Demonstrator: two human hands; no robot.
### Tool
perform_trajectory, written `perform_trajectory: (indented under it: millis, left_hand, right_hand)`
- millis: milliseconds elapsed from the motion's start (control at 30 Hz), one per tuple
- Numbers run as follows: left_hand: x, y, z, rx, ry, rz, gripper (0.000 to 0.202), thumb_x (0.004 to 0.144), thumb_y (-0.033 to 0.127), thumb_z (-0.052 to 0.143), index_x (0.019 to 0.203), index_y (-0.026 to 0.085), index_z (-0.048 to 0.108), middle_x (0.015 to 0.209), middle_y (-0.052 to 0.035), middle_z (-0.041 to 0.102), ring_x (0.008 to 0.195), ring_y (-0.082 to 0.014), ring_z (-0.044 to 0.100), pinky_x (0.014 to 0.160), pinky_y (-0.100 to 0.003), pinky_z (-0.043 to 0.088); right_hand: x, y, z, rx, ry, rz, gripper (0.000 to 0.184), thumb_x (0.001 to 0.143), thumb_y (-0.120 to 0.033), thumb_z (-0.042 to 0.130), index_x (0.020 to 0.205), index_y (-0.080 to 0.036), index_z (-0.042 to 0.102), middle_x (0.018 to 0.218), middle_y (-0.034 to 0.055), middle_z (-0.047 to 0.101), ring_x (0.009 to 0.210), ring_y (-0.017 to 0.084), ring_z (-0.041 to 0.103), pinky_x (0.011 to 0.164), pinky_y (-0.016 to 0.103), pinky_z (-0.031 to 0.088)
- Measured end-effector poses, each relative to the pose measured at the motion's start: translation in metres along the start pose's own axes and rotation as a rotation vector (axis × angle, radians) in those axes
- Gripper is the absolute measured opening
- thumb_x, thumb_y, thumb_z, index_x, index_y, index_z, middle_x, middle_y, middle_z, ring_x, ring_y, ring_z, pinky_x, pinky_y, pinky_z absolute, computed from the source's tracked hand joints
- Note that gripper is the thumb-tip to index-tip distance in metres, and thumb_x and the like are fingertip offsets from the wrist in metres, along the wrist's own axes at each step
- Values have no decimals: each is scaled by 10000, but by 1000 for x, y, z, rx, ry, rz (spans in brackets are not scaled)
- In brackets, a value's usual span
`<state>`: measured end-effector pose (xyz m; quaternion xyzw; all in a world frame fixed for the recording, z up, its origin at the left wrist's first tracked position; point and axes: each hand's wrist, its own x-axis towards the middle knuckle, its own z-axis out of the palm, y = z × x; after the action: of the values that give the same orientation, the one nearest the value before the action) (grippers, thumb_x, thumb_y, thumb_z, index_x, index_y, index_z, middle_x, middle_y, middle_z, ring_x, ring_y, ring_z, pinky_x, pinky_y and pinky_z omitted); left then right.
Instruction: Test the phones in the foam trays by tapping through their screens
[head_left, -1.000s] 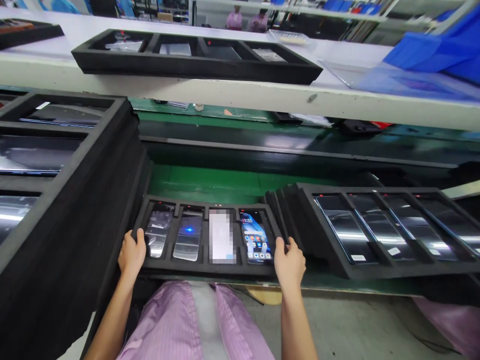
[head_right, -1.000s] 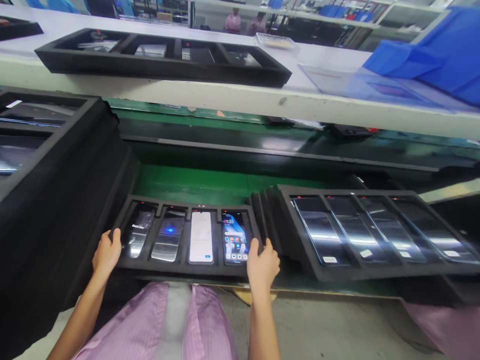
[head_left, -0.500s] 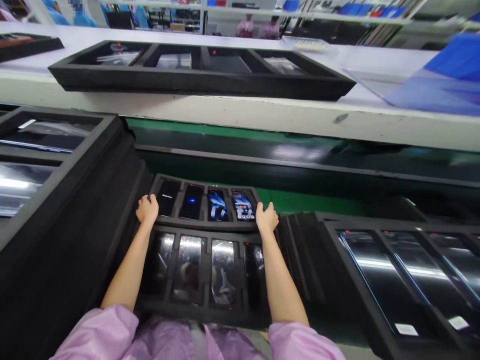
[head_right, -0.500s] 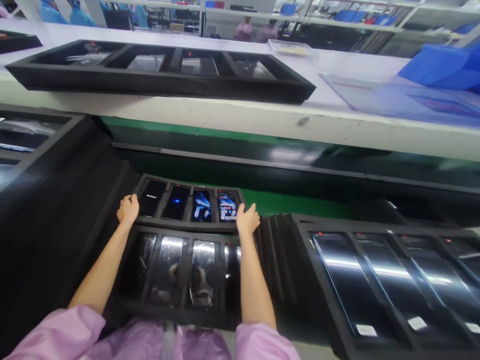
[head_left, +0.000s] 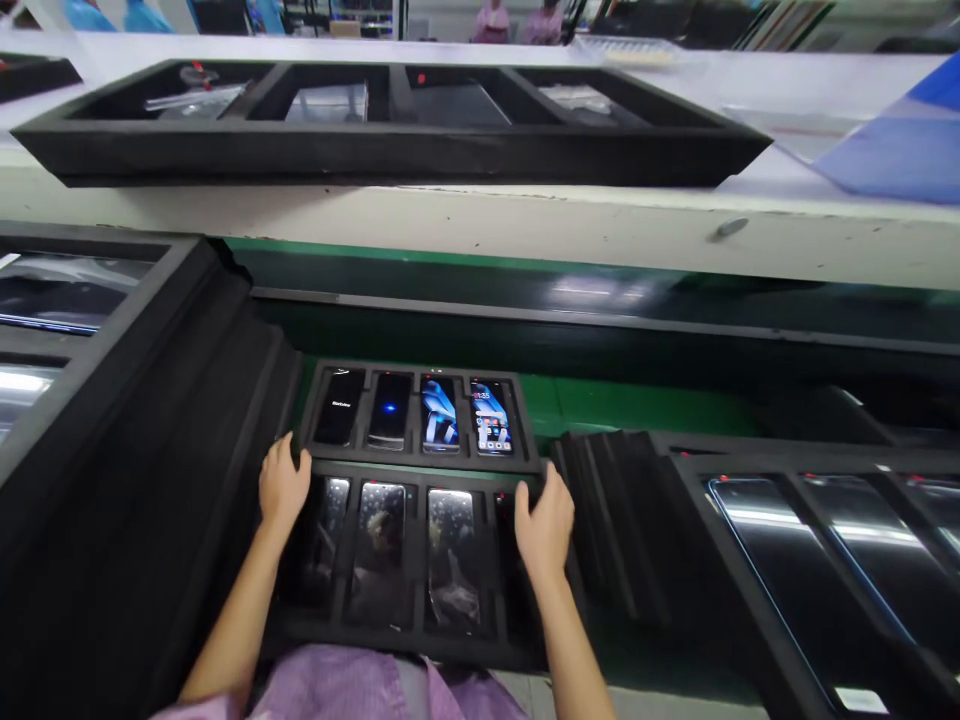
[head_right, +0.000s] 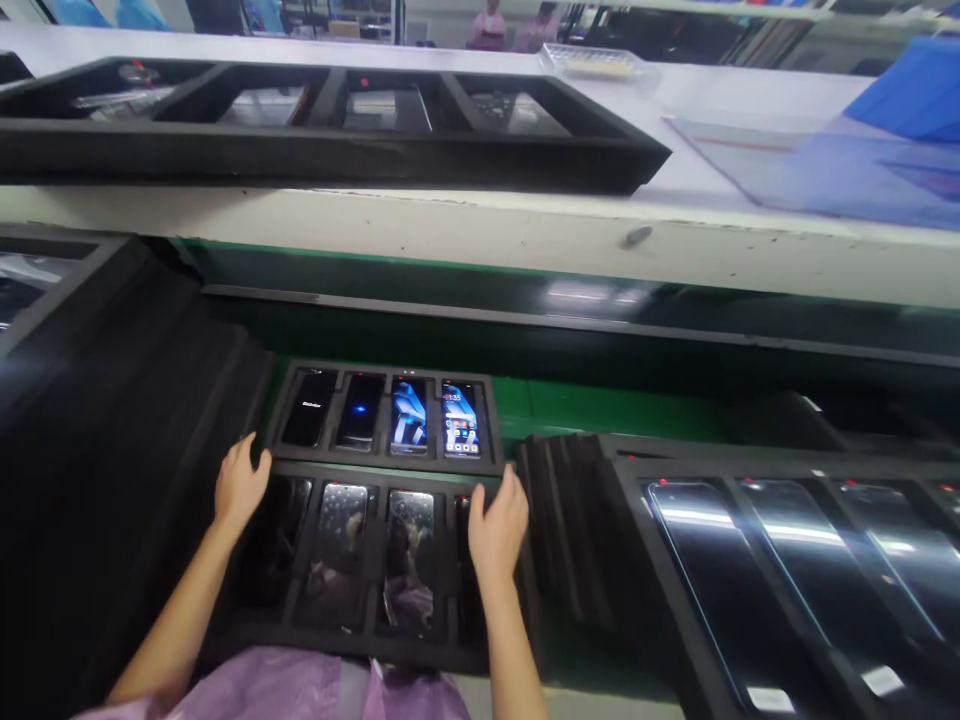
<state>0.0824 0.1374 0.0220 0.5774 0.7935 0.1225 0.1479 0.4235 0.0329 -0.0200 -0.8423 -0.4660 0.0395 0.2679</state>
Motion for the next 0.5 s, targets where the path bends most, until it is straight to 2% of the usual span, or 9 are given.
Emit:
perform_trajectory:
  millis: [33, 67, 133, 200, 267, 367, 500]
  left_hand:
    - [-22, -10, 1, 81, 67, 1, 524, 849, 346, 378, 1298, 83, 437, 1275, -176, 504, 1167, -305, 463, 951, -446, 402]
    - [-44, -19, 4, 154, 85, 11, 553, 839, 381, 396, 1300, 80, 436, 1279, -185, 497, 1139, -328, 473, 910, -475, 421]
    - [-80, -32, 14, 272, 52, 87, 581, 815, 419, 443, 1300, 99, 451, 1368, -181, 410, 1144, -337, 456, 882, -476, 432]
    - [-101, -37, 23, 362, 17, 112, 594, 811, 443, 458, 1308, 117, 451, 1419, -168, 345, 1177, -344, 420, 884, -476, 426]
    - [-106, -33, 27, 419, -4, 95, 663, 793, 486, 486, 1328, 98, 425, 1436, -182, 310, 1220, -377, 366, 916, -502, 395]
    - [-100, -22, 27, 447, -8, 56, 766, 764, 530, 515, 1366, 83, 359, 1434, -221, 284, 1260, -434, 286, 935, -570, 343]
    - [-96, -15, 30, 415, -4, 50, 711, 778, 492, 490, 1366, 113, 364, 1436, -220, 274, 1273, -447, 253, 922, -618, 316]
  right_hand:
    - [-24, 5, -3, -39, 23, 11, 653, 870, -473, 252, 1327, -13, 338, 1205, 243, 488, 1131, 317, 440, 923, 418, 350]
    - [-46, 9, -5, -87, 29, 47, 685, 868, -505, 237, 1305, 9, 360, 1135, 253, 519, 1074, 330, 471, 889, 427, 368]
    - [-82, 16, -6, -186, -11, 100, 726, 864, -541, 211, 1275, 28, 395, 1091, 268, 528, 1011, 348, 496, 821, 431, 393]
    - [-99, 18, -5, -266, -53, 118, 737, 861, -551, 214, 1272, 32, 398, 1115, 278, 513, 995, 361, 499, 786, 434, 400]
    - [-100, 14, -6, -318, -92, 128, 727, 854, -549, 256, 1290, 19, 381, 1141, 276, 498, 1000, 369, 493, 772, 440, 399]
    - [-89, 4, -7, -349, -150, 135, 738, 816, -547, 387, 1326, -15, 339, 1183, 268, 472, 1038, 374, 471, 789, 450, 387]
    - [-80, 0, -9, -330, -185, 154, 768, 771, -514, 495, 1348, -45, 303, 1189, 248, 466, 1029, 365, 468, 794, 439, 381]
